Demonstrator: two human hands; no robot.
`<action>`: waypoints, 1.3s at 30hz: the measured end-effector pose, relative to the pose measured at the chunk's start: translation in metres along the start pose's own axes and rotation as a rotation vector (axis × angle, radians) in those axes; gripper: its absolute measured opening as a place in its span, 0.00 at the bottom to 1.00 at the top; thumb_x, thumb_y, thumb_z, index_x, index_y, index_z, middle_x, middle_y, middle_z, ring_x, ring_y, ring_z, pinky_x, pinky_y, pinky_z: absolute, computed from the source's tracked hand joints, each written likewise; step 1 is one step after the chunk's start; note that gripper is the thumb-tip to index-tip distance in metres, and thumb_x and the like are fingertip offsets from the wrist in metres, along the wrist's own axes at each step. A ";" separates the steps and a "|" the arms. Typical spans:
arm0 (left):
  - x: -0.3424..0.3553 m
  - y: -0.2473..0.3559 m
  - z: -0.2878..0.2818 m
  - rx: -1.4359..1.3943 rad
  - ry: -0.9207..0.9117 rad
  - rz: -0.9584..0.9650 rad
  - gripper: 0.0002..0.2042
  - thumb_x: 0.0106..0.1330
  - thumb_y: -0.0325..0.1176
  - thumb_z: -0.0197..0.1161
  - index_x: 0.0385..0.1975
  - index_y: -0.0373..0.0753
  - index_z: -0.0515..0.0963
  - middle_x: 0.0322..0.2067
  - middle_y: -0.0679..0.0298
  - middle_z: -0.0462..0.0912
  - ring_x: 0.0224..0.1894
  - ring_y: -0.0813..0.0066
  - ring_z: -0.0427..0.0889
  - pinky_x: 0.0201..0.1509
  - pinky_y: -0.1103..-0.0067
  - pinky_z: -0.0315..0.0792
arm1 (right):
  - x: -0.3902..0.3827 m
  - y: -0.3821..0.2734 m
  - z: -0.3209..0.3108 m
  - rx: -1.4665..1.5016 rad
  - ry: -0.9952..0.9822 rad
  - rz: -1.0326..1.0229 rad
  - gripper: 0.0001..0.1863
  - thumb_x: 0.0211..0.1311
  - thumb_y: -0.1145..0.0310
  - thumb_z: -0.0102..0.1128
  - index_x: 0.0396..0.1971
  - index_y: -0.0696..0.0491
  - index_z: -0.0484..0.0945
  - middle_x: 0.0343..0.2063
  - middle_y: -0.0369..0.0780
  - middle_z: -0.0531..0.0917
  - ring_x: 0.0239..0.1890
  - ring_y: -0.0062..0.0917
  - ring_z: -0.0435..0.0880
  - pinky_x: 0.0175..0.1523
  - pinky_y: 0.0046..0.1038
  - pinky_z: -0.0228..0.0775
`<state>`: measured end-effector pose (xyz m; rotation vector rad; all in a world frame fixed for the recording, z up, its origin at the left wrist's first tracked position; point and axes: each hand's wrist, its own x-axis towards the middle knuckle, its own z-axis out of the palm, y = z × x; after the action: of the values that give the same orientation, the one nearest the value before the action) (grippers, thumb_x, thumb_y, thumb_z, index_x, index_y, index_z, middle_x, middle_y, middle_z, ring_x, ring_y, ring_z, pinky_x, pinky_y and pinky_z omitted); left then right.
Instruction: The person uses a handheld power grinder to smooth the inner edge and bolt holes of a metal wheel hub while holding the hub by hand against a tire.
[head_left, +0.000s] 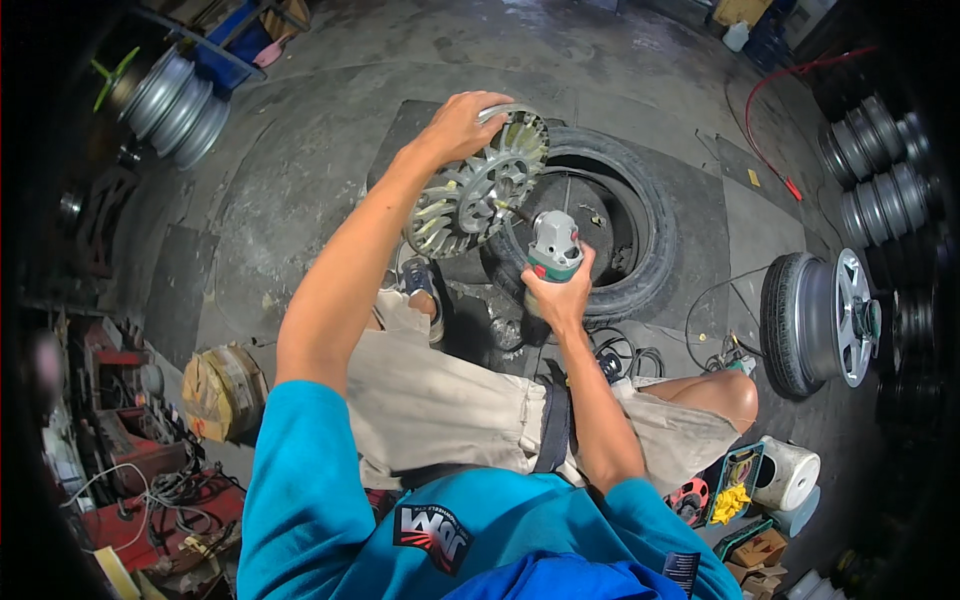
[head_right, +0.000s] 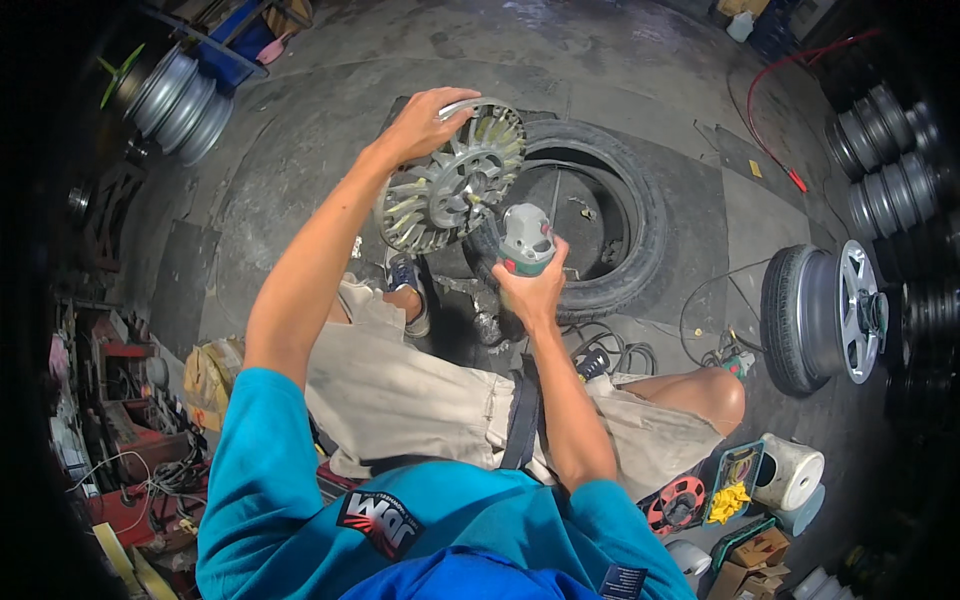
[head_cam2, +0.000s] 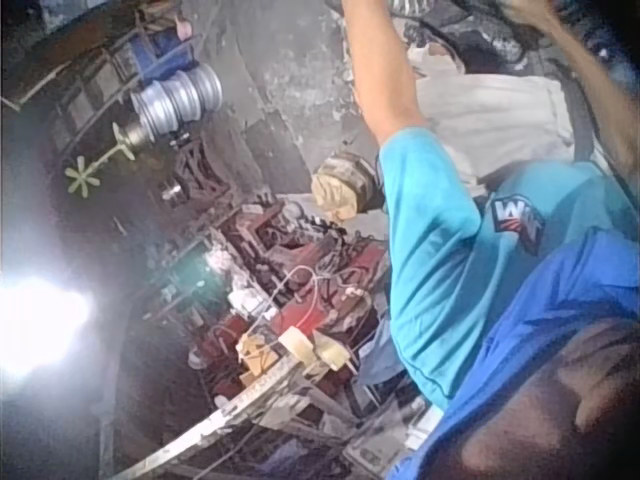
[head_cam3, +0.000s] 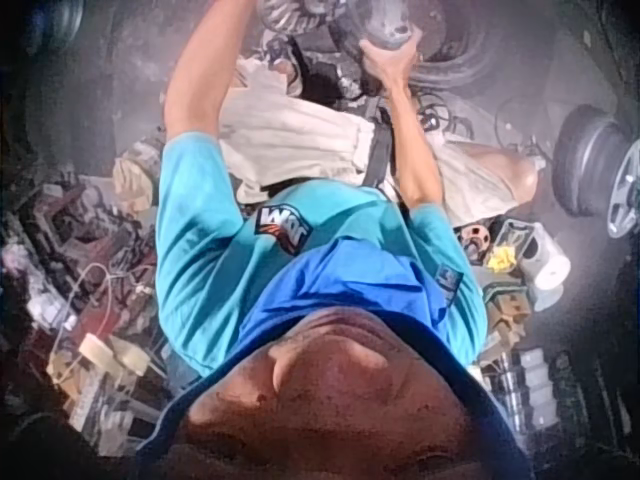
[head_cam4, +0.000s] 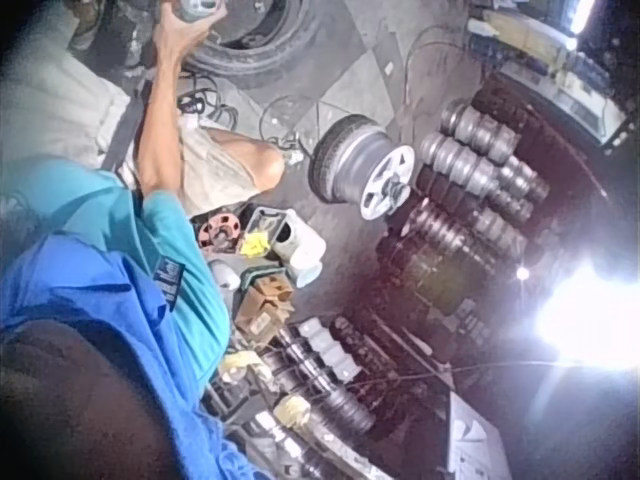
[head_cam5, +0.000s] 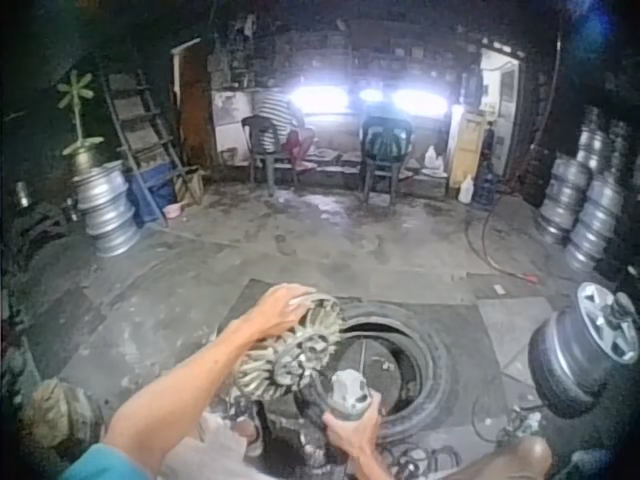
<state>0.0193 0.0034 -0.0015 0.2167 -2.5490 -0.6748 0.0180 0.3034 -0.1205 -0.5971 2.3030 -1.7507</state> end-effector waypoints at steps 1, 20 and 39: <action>0.000 -0.004 -0.002 0.000 -0.004 0.003 0.19 0.74 0.39 0.63 0.60 0.39 0.81 0.55 0.50 0.86 0.56 0.48 0.85 0.61 0.62 0.77 | -0.002 0.006 0.002 0.002 0.004 0.002 0.46 0.44 0.65 0.82 0.63 0.57 0.65 0.46 0.50 0.85 0.48 0.33 0.85 0.58 0.37 0.76; -0.028 0.005 -0.027 -0.136 0.018 -0.161 0.18 0.72 0.36 0.63 0.59 0.37 0.81 0.49 0.50 0.89 0.50 0.56 0.89 0.55 0.67 0.78 | -0.017 0.029 0.006 0.188 -0.005 0.244 0.46 0.43 0.62 0.86 0.60 0.60 0.67 0.46 0.43 0.83 0.47 0.29 0.83 0.57 0.32 0.76; -0.031 -0.029 -0.026 -0.178 0.073 -0.360 0.19 0.73 0.38 0.64 0.60 0.40 0.82 0.31 0.63 0.89 0.33 0.78 0.84 0.43 0.76 0.78 | -0.018 0.084 0.030 1.173 -0.434 1.004 0.23 0.60 0.60 0.71 0.47 0.58 0.73 0.36 0.44 0.85 0.36 0.33 0.89 0.42 0.38 0.87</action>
<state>0.0601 -0.0241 -0.0098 0.6356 -2.3843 -1.0025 0.0284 0.3034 -0.2107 0.3351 0.7040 -1.7176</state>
